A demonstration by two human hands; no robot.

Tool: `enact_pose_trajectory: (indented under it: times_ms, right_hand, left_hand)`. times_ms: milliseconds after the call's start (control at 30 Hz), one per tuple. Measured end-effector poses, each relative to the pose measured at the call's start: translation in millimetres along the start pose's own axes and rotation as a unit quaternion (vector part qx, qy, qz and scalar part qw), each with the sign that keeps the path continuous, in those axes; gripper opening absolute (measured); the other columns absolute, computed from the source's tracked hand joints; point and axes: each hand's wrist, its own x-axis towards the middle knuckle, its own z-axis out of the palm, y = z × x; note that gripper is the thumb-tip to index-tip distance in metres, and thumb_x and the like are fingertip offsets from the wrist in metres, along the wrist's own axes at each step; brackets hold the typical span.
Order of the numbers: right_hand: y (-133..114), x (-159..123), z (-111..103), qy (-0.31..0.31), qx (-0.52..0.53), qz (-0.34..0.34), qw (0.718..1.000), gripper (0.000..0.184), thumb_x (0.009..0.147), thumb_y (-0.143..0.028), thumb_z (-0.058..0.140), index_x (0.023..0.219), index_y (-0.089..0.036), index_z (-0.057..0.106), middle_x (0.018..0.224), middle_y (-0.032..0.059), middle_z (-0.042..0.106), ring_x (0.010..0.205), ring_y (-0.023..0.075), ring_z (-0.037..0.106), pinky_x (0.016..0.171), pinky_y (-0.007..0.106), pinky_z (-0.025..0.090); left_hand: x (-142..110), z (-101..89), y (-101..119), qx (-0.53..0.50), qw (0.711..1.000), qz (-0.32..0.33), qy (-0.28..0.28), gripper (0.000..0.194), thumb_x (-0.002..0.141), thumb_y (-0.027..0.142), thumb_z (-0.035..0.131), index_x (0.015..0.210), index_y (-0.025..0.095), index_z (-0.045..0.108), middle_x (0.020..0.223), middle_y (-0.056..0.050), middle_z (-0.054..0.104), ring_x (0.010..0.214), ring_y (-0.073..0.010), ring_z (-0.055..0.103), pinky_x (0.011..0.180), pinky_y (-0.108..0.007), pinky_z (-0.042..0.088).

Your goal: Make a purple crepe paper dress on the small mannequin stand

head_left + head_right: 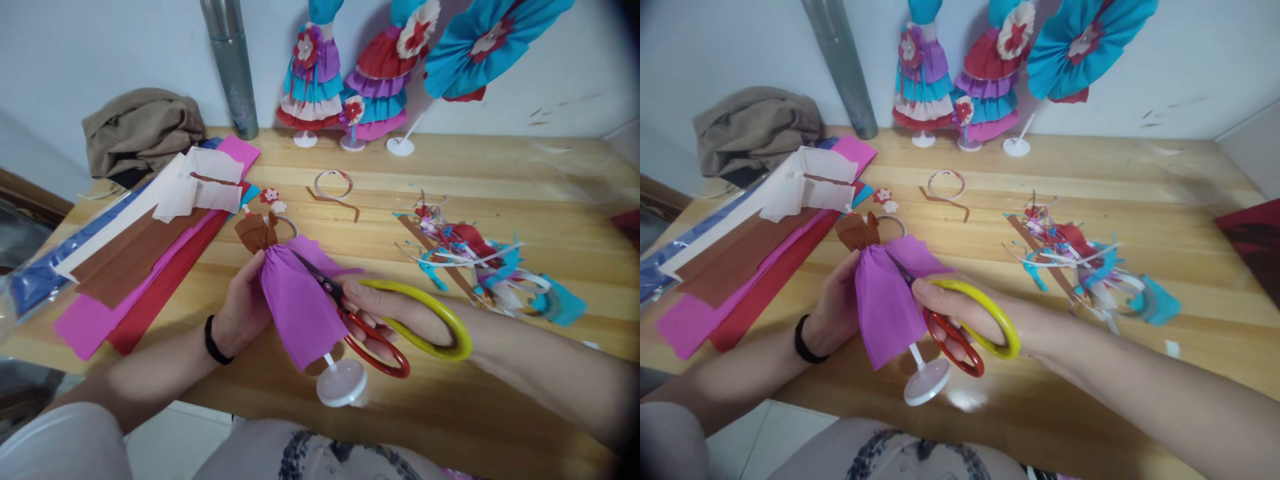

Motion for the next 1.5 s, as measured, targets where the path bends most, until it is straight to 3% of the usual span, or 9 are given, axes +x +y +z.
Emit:
enact_pose_trajectory:
  times_ms: [367,633,867,1100,1333,1500]
  right_hand:
    - [-0.3,-2.4,1.2,0.068,-0.04,0.013,0.997,0.054,0.087,-0.072,0.047,0.068,-0.021,0.043,0.037,-0.0088,0.042,0.022,0.0086,0.04,0.023,0.017,0.019]
    - [0.9,1.0,1.1,0.007,0.015,0.002,1.0,0.056,0.09,-0.073,0.038,0.072,-0.021,0.047,0.037,-0.0061,0.046,0.026,0.01,0.042,0.03,0.022,0.034]
    - [-6.5,6.6,-1.9,-0.004,-0.032,-0.001,0.999,0.061,0.092,-0.071,0.034,0.061,-0.021,0.048,0.037,-0.0025,0.046,0.03,0.0104,0.044,0.033,0.024,0.035]
    - [-11.9,11.4,-2.1,0.005,-0.046,0.004,0.999,0.063,0.089,-0.074,0.035,0.057,-0.021,0.045,0.034,-0.0019,0.046,0.028,0.0102,0.042,0.032,0.024,0.033]
    - [-8.1,11.2,-0.8,0.044,-0.054,0.005,0.998,0.059,0.089,-0.073,0.037,0.06,-0.022,0.043,0.034,-0.0058,0.042,0.024,0.0101,0.042,0.029,0.023,0.03]
    - [-13.7,9.6,1.3,0.065,-0.086,0.005,0.994,0.055,0.092,-0.068,0.038,0.063,-0.021,0.043,0.034,-0.0065,0.042,0.024,0.0094,0.042,0.026,0.018,0.027]
  left_hand:
    - [-1.8,-2.6,-1.4,0.018,0.997,0.011,-0.07,0.033,0.098,0.031,0.048,0.097,0.011,0.074,0.099,-0.009,0.076,0.09,-0.0209,0.071,0.092,-0.034,0.051]
    - [-0.5,-1.4,-0.6,0.002,1.0,0.004,-0.022,0.032,0.098,0.028,0.046,0.092,0.011,0.072,0.09,-0.008,0.076,0.081,-0.0184,0.07,0.09,-0.032,0.052]
    - [-1.2,0.0,0.1,0.007,1.0,-0.003,-0.02,0.035,0.099,0.03,0.043,0.095,0.011,0.072,0.093,-0.009,0.075,0.083,-0.0193,0.07,0.093,-0.034,0.05]
    - [1.1,-5.7,-0.7,0.011,0.999,-0.002,-0.043,0.029,0.095,0.032,0.054,0.096,0.01,0.073,0.095,-0.008,0.076,0.085,-0.0191,0.071,0.094,-0.033,0.051]
    - [-0.7,-3.0,-0.3,0.004,0.997,-0.004,-0.071,0.04,0.101,0.03,0.039,0.094,0.011,0.073,0.093,-0.009,0.077,0.084,-0.0186,0.071,0.091,-0.032,0.052]
    - [-0.4,-4.4,-0.2,0.006,0.996,-0.005,-0.089,0.04,0.101,0.03,0.039,0.094,0.011,0.074,0.094,-0.009,0.077,0.085,-0.019,0.071,0.091,-0.032,0.052]
